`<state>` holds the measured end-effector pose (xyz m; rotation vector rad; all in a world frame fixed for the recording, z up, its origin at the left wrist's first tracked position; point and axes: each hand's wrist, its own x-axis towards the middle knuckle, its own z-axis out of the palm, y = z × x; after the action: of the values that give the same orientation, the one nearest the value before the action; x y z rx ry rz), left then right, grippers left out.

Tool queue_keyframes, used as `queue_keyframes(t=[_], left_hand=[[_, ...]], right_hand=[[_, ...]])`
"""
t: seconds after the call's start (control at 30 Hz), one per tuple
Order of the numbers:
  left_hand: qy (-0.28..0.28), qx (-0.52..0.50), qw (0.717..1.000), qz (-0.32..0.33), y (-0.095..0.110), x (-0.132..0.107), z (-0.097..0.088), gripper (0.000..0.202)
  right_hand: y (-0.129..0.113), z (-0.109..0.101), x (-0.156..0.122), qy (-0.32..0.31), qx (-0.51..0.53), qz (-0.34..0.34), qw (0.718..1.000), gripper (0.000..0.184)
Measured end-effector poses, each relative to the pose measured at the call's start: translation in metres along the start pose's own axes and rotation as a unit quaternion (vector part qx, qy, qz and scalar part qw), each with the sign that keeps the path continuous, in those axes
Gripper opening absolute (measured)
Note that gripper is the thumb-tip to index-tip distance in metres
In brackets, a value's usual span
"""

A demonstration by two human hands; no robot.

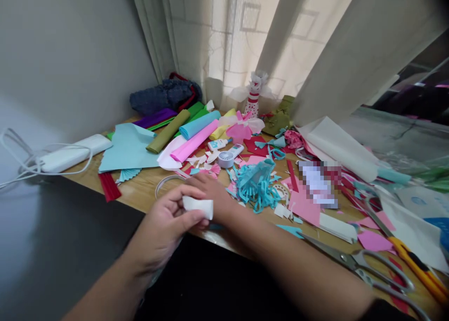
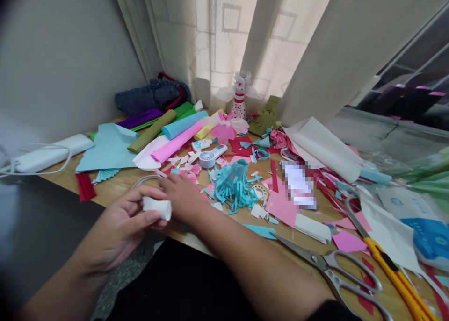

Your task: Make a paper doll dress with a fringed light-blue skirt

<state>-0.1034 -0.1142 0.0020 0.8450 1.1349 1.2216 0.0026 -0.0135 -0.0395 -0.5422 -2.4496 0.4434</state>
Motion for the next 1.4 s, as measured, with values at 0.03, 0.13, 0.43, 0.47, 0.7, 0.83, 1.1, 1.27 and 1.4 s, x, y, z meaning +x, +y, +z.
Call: queue_keyframes(t=[0.03,0.13,0.43,0.47,0.7,0.83,1.1,1.27,1.4], left_hand=[[-0.004,-0.009,1.0,-0.009,-0.004,0.005,0.009,0.025],[-0.034,-0.002,0.999,-0.021,-0.014,0.019,0.029,0.025],[-0.134,0.219,0.965,0.052,-0.015,0.068,0.108,0.02],[-0.145,0.237,0.959,0.059,-0.014,0.074,0.118,0.018],[-0.179,0.337,0.915,0.13,-0.011,0.103,0.164,0.005],[-0.204,0.29,0.932,0.068,-0.013,0.112,0.171,0.005],[-0.172,0.186,0.966,-0.05,-0.028,0.116,0.158,0.016],[-0.147,0.09,0.983,-0.06,-0.035,0.115,0.156,0.02],[-0.157,0.004,0.985,-0.073,-0.042,0.112,0.157,0.019]], right_hand=[[0.003,-0.012,-0.009,0.015,0.015,0.012,1.0,0.04],[0.009,-0.053,-0.049,0.08,0.068,0.106,0.989,0.028],[0.01,-0.119,-0.118,0.221,0.251,0.328,0.884,0.012],[0.015,-0.125,-0.121,0.228,0.238,0.329,0.885,0.011],[0.048,-0.157,-0.14,0.238,0.245,0.363,0.867,0.01],[0.054,-0.158,-0.145,0.234,0.232,0.378,0.865,0.013],[0.057,-0.147,-0.149,0.231,0.339,0.401,0.819,0.021],[0.052,-0.139,-0.147,0.276,0.28,0.363,0.845,0.018],[0.051,-0.137,-0.146,0.329,0.216,0.306,0.867,0.022]])
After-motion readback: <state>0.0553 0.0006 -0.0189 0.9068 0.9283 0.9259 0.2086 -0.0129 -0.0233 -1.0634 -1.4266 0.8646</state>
